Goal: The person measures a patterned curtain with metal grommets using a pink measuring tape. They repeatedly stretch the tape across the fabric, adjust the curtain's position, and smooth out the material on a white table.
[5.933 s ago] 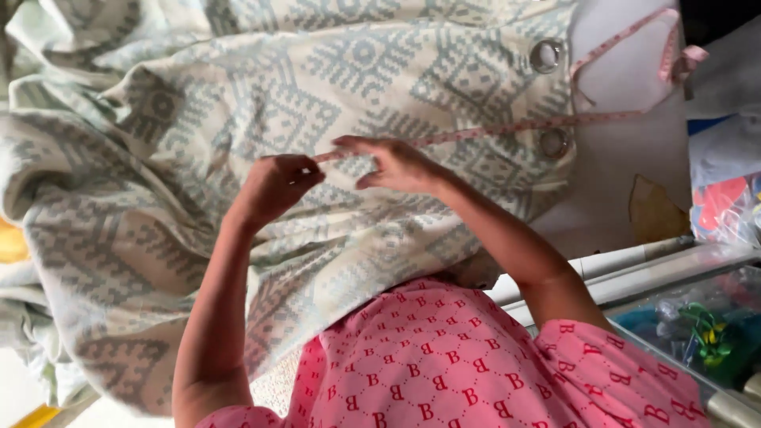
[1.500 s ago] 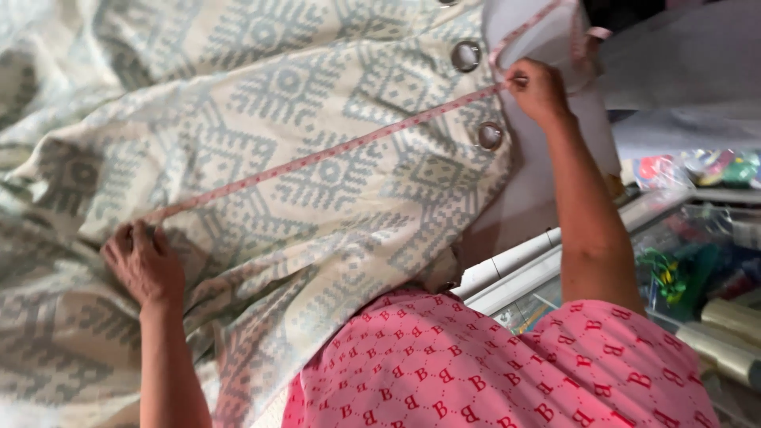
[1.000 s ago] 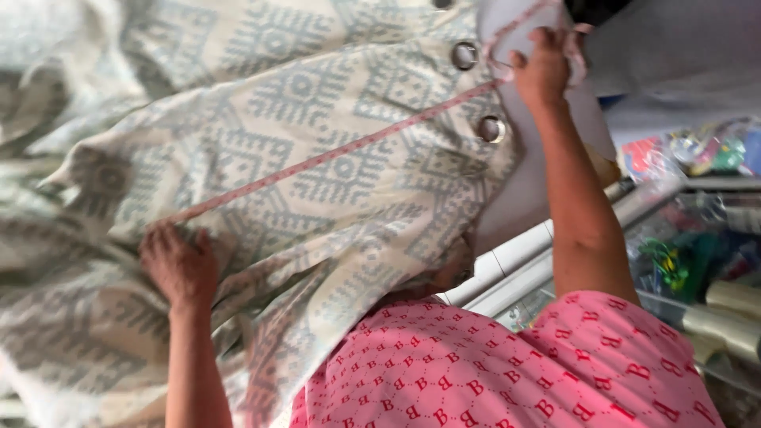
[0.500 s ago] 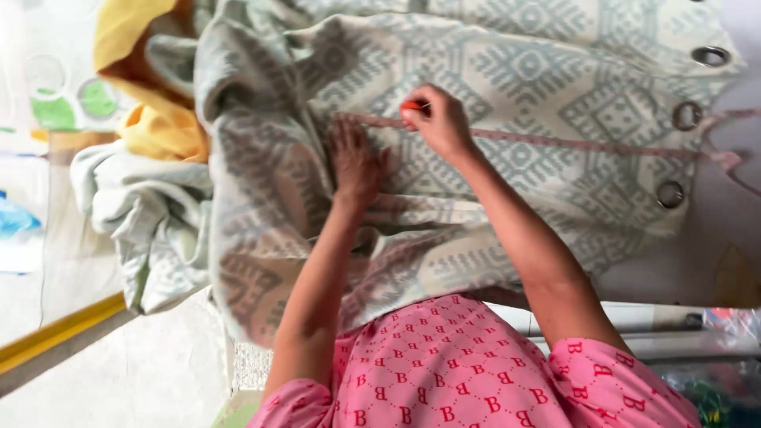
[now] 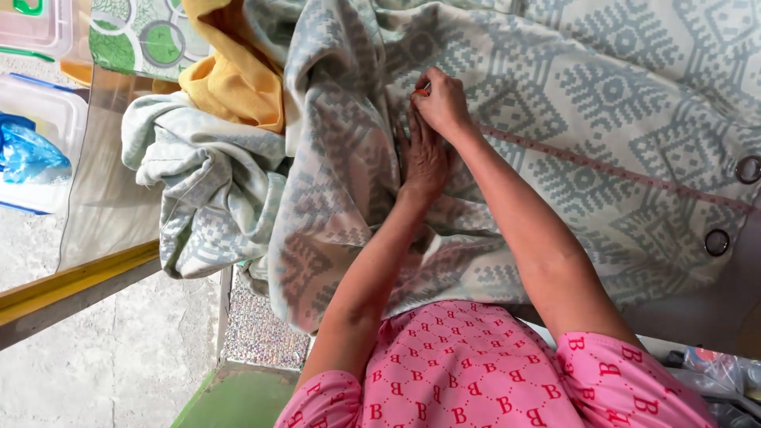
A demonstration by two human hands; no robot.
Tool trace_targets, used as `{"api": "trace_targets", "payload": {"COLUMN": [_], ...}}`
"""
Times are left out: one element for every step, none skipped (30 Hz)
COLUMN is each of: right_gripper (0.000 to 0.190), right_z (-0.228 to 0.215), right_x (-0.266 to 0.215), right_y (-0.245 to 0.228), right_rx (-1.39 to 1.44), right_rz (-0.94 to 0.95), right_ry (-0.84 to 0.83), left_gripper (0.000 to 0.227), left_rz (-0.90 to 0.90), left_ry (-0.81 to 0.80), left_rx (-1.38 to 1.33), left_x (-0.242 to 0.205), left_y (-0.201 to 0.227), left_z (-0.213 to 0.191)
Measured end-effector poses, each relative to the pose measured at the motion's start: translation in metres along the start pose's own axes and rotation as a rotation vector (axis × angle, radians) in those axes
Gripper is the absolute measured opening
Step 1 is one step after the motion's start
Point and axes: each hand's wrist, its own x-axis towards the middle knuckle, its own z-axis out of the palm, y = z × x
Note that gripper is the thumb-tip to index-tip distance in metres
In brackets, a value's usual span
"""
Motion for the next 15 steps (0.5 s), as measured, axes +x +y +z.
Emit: {"api": "trace_targets", "payload": {"right_gripper": [0.005, 0.005, 0.006, 0.006, 0.004, 0.005, 0.005, 0.009, 0.012, 0.012, 0.012, 0.015, 0.015, 0.013, 0.017], "right_z": [0.000, -0.001, -0.003, 0.000, 0.001, 0.003, 0.009, 0.015, 0.019, 0.021, 0.022, 0.024, 0.004, -0.016, -0.037], "right_x": [0.000, 0.000, -0.001, 0.000, 0.002, 0.003, 0.005, 0.007, 0.009, 0.011, 0.013, 0.013, 0.006, 0.004, 0.001], "right_y": [-0.003, -0.006, -0.009, -0.007, -0.006, -0.004, -0.001, 0.003, 0.007, 0.007, 0.008, 0.009, 0.002, -0.006, -0.014], "right_rx": [-0.001, 0.006, 0.013, 0.013, -0.004, -0.020, -0.020, -0.063, -0.106, -0.106, -0.095, -0.082, -0.081, 0.158, 0.396], "right_rz": [0.000, 0.028, 0.057, 0.059, 0.041, 0.021, 0.022, -0.053, -0.129, -0.125, -0.167, -0.207, -0.200, -0.046, 0.107], "right_ry": [-0.004, -0.025, -0.047, -0.046, -0.041, -0.035, -0.034, 0.011, 0.055, 0.058, 0.108, 0.158, 0.161, 0.083, 0.000], "left_gripper": [0.081, 0.082, 0.084, 0.084, 0.084, 0.084, 0.084, 0.079, 0.074, 0.074, 0.076, 0.077, 0.077, 0.078, 0.083], "left_rz": [-0.003, -0.008, -0.014, -0.012, -0.017, -0.023, -0.022, 0.001, 0.023, 0.028, 0.022, 0.018, 0.024, 0.014, 0.004], "left_ry": [-0.003, -0.006, -0.009, -0.010, 0.008, 0.028, 0.028, 0.054, 0.080, 0.080, 0.071, 0.061, 0.059, 0.081, 0.103], "left_rx": [-0.002, 0.001, 0.005, 0.004, 0.001, -0.002, -0.002, -0.009, -0.015, -0.015, -0.033, -0.051, -0.050, -0.052, -0.055], "left_x": [0.001, 0.001, 0.002, 0.002, 0.002, 0.003, 0.001, 0.001, 0.000, 0.001, 0.002, 0.001, -0.003, -0.003, -0.003], "left_y": [0.000, 0.000, 0.001, 0.001, 0.002, 0.002, 0.001, 0.001, 0.001, 0.000, 0.000, 0.001, 0.001, 0.000, -0.001], "left_z": [0.000, -0.001, -0.001, 0.000, 0.002, 0.003, 0.003, 0.002, 0.001, 0.001, 0.000, 0.000, 0.002, 0.003, 0.004]}}
